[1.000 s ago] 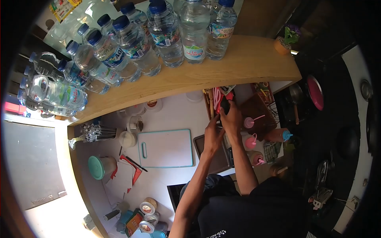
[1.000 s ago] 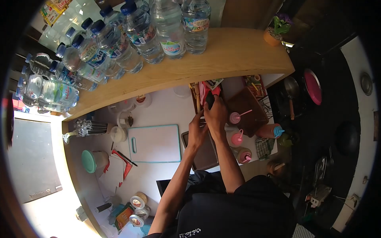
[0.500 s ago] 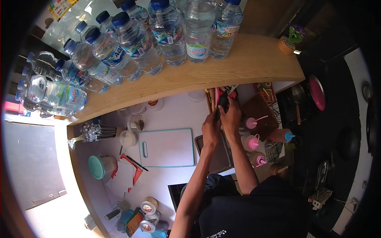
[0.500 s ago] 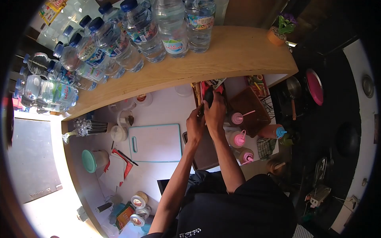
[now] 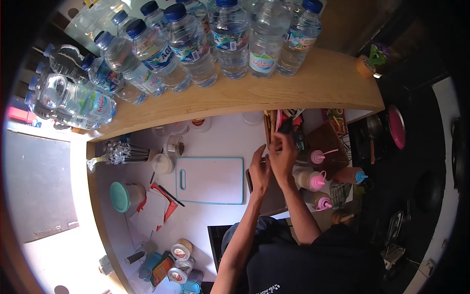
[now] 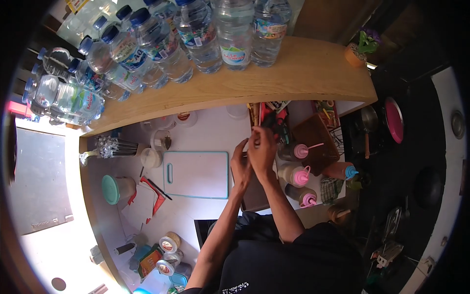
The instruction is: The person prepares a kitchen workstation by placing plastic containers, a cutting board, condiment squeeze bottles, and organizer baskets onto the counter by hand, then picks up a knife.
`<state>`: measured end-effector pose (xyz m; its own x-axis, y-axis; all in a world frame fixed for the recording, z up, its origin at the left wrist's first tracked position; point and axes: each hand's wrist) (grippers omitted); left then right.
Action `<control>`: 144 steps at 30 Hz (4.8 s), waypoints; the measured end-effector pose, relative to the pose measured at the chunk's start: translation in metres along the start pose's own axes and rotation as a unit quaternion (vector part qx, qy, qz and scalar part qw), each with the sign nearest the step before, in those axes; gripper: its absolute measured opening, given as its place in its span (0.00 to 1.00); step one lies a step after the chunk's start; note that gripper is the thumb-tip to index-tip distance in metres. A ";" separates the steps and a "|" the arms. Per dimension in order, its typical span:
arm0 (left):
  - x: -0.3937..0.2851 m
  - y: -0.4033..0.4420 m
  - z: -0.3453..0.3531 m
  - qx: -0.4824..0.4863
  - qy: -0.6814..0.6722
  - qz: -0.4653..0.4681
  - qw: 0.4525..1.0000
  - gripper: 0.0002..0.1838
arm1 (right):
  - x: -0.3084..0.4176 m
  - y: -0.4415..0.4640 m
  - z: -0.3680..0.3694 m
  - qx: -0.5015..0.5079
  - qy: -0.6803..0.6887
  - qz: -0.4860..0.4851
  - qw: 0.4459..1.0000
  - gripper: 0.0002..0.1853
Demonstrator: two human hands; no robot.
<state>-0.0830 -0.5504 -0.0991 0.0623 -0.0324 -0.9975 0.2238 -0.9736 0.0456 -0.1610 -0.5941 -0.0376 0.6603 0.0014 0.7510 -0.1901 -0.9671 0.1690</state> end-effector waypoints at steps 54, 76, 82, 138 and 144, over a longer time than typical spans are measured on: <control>-0.040 -0.320 -0.238 -0.530 -0.260 -0.079 0.803 0.42 | 0.189 -0.319 0.120 0.481 0.095 -0.519 0.700 0.51; -0.024 -0.390 -0.298 -0.454 -0.494 -0.121 0.731 0.38 | 0.139 -0.392 0.162 0.634 0.049 -0.287 0.716 0.55; -0.036 -0.392 -0.307 -0.428 -0.457 -0.148 0.765 0.39 | 0.134 -0.398 0.169 0.604 0.039 -0.291 0.740 0.48; 0.031 0.017 -0.151 -0.185 -0.158 -0.157 0.957 0.39 | 0.036 -0.022 0.183 0.195 0.040 -0.110 0.974 0.49; -0.006 -0.098 -0.168 -0.226 -0.225 -0.191 0.928 0.42 | 0.048 -0.101 0.141 0.273 0.009 -0.211 0.938 0.51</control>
<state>0.0579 -0.4167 -0.0887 -0.4950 0.1049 -0.8625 0.5385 -0.7420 -0.3993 -0.0075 -0.5320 -0.1088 0.5797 0.4131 0.7024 0.4899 -0.8655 0.1047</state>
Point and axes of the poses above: each hand's wrist, its own y-axis towards the middle knuckle, its own z-axis out of the palm, x = y × z, and after that the axes turned 10 degrees about -y, right-handed
